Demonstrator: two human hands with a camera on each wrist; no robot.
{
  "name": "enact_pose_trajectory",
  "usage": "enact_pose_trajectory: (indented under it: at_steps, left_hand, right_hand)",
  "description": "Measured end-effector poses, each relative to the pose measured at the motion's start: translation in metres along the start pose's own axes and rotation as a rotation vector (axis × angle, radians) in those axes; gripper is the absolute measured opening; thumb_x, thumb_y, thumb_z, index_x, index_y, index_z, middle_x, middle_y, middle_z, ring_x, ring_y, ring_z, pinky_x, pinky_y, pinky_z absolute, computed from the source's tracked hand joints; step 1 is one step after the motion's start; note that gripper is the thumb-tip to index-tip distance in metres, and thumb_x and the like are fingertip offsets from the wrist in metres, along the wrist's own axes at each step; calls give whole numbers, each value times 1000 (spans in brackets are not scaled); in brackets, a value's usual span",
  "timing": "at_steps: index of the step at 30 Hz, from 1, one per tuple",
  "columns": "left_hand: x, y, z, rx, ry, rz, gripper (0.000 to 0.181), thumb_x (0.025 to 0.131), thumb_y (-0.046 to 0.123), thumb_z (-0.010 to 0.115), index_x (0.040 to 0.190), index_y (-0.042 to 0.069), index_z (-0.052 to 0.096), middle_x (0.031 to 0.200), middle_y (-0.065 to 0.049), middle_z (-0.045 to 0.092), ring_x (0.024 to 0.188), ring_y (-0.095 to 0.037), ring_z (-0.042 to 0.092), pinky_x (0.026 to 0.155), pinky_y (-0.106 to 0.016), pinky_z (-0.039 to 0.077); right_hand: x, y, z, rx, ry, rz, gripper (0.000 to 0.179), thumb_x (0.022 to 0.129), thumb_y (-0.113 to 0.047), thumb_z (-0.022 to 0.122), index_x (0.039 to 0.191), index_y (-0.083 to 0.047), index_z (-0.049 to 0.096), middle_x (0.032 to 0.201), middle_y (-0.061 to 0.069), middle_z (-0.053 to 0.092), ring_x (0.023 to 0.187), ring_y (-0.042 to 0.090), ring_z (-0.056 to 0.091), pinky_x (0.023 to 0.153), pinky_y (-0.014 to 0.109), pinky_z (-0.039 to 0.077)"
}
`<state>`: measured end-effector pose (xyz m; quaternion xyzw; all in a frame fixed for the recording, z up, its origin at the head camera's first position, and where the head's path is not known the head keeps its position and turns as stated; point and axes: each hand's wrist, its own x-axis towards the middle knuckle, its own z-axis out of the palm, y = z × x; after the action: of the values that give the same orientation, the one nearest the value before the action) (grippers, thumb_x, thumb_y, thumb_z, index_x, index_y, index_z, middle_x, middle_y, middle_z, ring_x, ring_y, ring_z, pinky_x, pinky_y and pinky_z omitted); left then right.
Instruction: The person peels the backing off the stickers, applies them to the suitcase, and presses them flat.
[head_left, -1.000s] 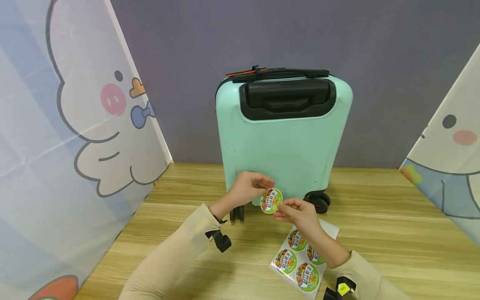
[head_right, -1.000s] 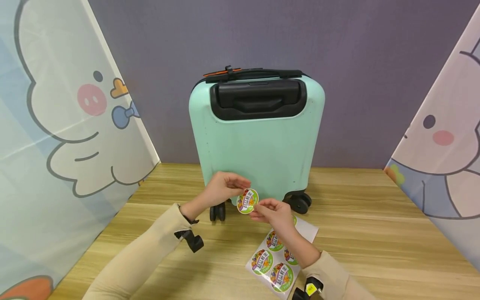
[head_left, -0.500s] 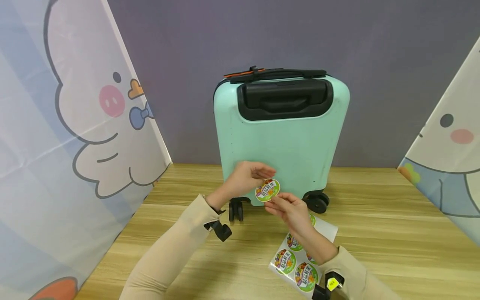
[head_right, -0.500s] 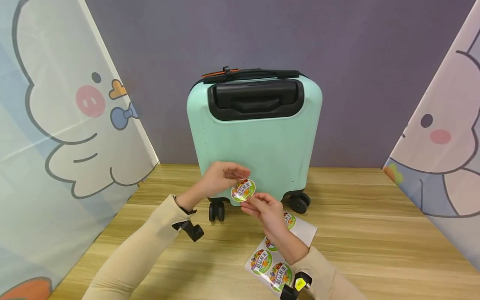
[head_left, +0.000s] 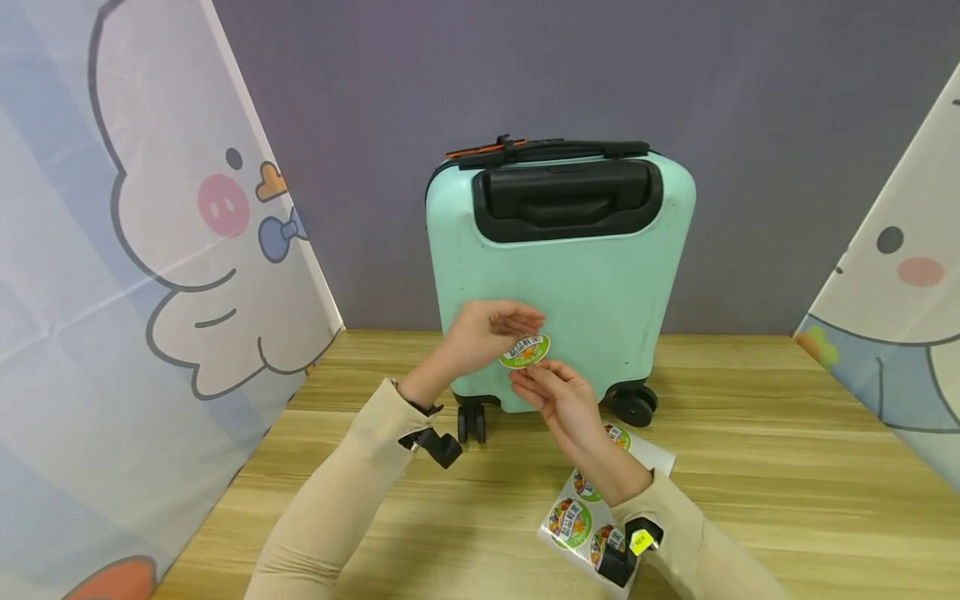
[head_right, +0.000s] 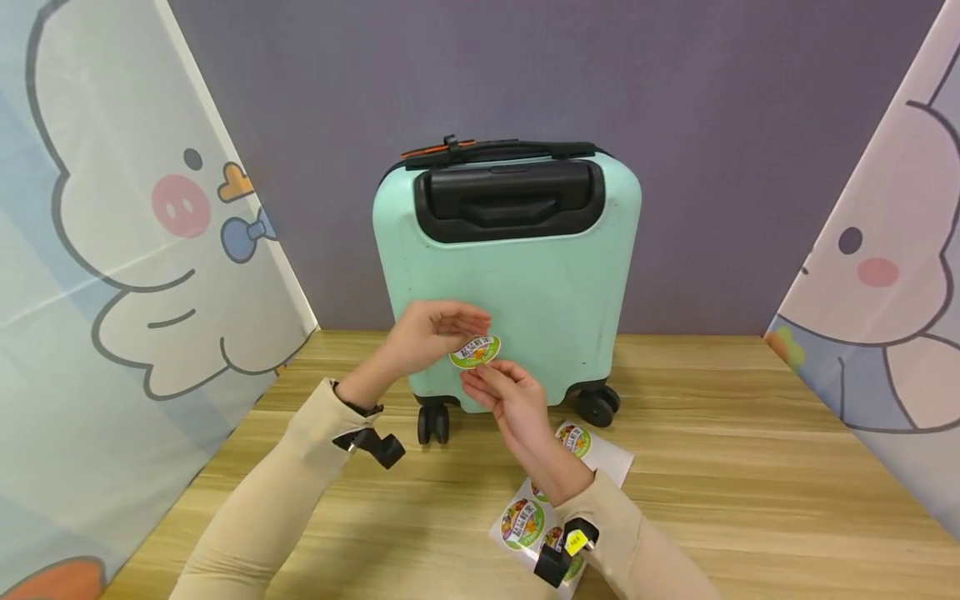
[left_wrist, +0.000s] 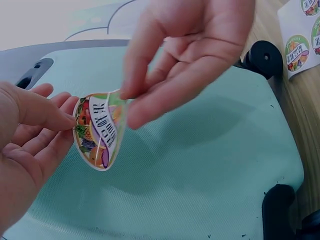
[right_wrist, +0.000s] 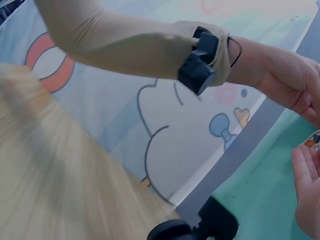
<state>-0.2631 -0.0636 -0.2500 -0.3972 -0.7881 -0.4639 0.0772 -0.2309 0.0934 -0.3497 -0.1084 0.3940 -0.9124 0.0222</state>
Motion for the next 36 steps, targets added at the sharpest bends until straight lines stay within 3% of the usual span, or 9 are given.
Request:
enact_pose_trajectory:
  at_steps: [7, 11, 15, 22, 27, 36]
  left_hand:
    - [-1, 3, -1, 62, 92, 49, 35, 88, -16, 52, 115, -4, 71, 108, -15, 73, 100, -24, 69, 86, -27, 55]
    - [0, 8, -3, 52, 145, 76, 32, 89, -15, 54, 113, -4, 71, 108, -15, 73, 101, -23, 69, 86, -28, 55]
    - [2, 12, -5, 59, 179, 113, 30, 90, -15, 55, 112, -4, 72, 109, -15, 72, 101, -23, 69, 86, -27, 55]
    - [4, 18, -9, 92, 202, 176, 41, 84, -23, 48, 112, -4, 71, 110, -14, 72, 101, -23, 69, 87, -29, 55]
    - [5, 22, -14, 101, 220, 210, 45, 82, -25, 45, 112, -4, 71, 111, -14, 72, 101, -24, 69, 88, -29, 54]
    - [9, 28, -22, 172, 254, 290, 38, 87, -22, 49, 110, -4, 72, 109, -12, 72, 99, -22, 69, 81, -28, 55]
  right_hand:
    - [7, -1, 10, 10, -13, -28, 26, 101, 6, 50, 86, -8, 66, 89, 9, 72, 91, 20, 72, 89, 35, 56]
    - [9, -2, 15, 50, -9, -27, 14, 98, 2, 59, 88, -6, 64, 90, 11, 71, 92, 21, 72, 90, 36, 56]
    - [11, -3, 21, 62, -17, -34, 16, 100, 2, 56, 88, -7, 62, 91, 10, 71, 93, 21, 72, 90, 36, 56]
    - [13, -4, 32, 95, -50, -36, 32, 102, 6, 41, 87, -10, 65, 91, 6, 71, 94, 19, 71, 89, 34, 56]
    - [15, -5, 39, 133, -68, -40, 31, 99, 8, 43, 88, -10, 66, 93, 6, 71, 95, 20, 71, 89, 34, 56]
    - [21, -7, 48, 123, -111, -65, 30, 101, 3, 41, 89, -9, 66, 101, 9, 70, 99, 21, 70, 90, 33, 56]
